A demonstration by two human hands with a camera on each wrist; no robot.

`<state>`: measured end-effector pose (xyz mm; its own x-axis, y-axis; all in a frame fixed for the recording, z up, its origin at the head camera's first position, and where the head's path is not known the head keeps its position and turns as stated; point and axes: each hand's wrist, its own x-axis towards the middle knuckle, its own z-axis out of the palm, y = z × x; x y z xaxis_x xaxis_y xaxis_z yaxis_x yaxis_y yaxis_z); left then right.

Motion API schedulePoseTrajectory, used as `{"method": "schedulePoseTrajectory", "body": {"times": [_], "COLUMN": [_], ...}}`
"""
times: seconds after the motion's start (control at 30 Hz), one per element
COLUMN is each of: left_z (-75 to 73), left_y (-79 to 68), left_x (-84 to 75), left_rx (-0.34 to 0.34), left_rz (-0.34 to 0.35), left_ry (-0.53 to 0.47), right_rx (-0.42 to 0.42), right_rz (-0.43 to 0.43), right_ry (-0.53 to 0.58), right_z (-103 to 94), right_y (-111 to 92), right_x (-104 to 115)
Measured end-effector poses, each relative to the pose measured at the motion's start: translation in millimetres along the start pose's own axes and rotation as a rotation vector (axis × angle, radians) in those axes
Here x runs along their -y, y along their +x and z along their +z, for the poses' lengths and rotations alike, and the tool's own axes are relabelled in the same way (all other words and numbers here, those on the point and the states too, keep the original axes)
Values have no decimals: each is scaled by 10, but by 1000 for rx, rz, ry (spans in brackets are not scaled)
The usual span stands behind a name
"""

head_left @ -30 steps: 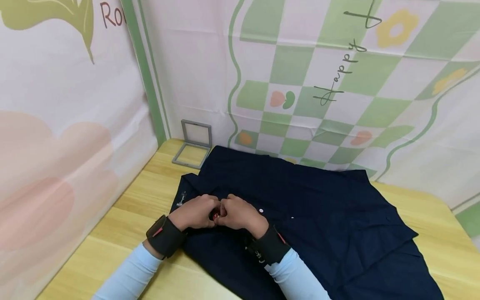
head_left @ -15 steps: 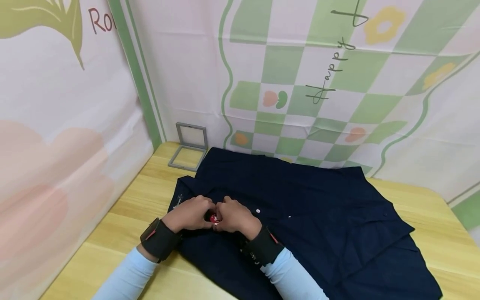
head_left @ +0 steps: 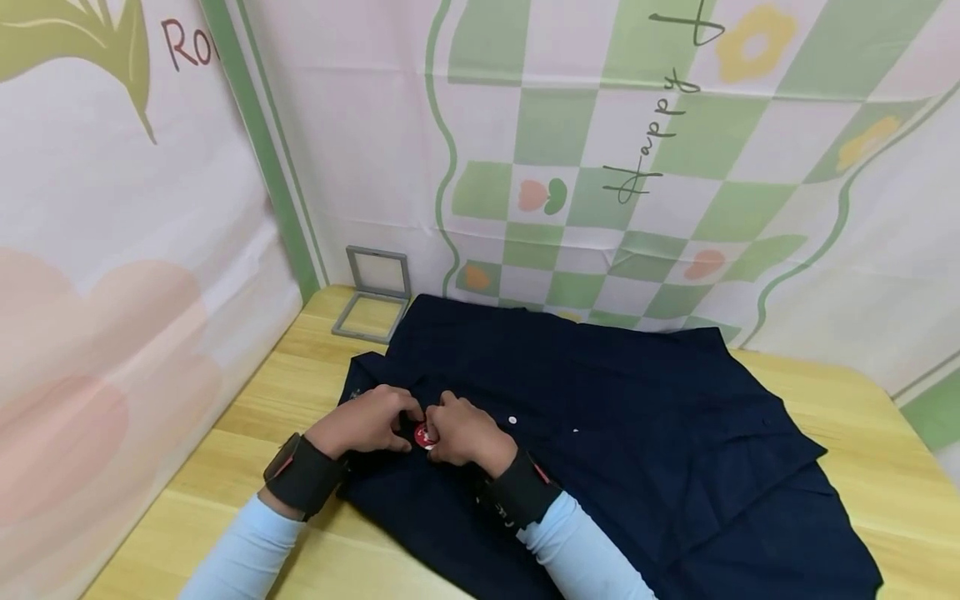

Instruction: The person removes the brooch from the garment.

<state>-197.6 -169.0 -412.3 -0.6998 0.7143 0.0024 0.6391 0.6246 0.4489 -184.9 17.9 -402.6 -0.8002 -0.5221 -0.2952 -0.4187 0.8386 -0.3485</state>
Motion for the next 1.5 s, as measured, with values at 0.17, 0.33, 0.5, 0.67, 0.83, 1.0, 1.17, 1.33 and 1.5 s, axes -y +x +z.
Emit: {"method": "schedulePoseTrajectory", "body": {"times": [0.17, 0.33, 0.5, 0.67, 0.83, 1.0, 1.17, 1.33, 1.5], "left_z": [29, 57, 54, 54, 46, 21, 25, 35, 36], "left_y": [24, 20, 21, 20, 23, 45, 59, 50, 47], "left_x": [39, 36, 34, 48, 49, 51, 64, 71, 68], "left_rx": [-19, -31, -28, -33, -28, -29, -28, -29, -26], "left_rz": [17, -5, -2, 4, 3, 13, 28, 27, 29], "left_ry": [9, 15, 16, 17, 3, -5, -5, -17, -12], "right_rx": [-9, -26, -50, -44, -22, 21, -8, -41, -66], "right_rz": [-58, -154, -219, -230, -221, -190, -119, -10, 20], "right_ry": [-35, -59, -50, -33, 3, 91, 147, 140, 142], "right_z": [-5, 6, 10, 4, -35, -106, -104, -51, -34], "right_y": [21, 35, 31, 36, 37, -3, -39, -26, -1], "right_x": [-9, -25, -41, -54, -73, -91, -64, -8, -12]}}
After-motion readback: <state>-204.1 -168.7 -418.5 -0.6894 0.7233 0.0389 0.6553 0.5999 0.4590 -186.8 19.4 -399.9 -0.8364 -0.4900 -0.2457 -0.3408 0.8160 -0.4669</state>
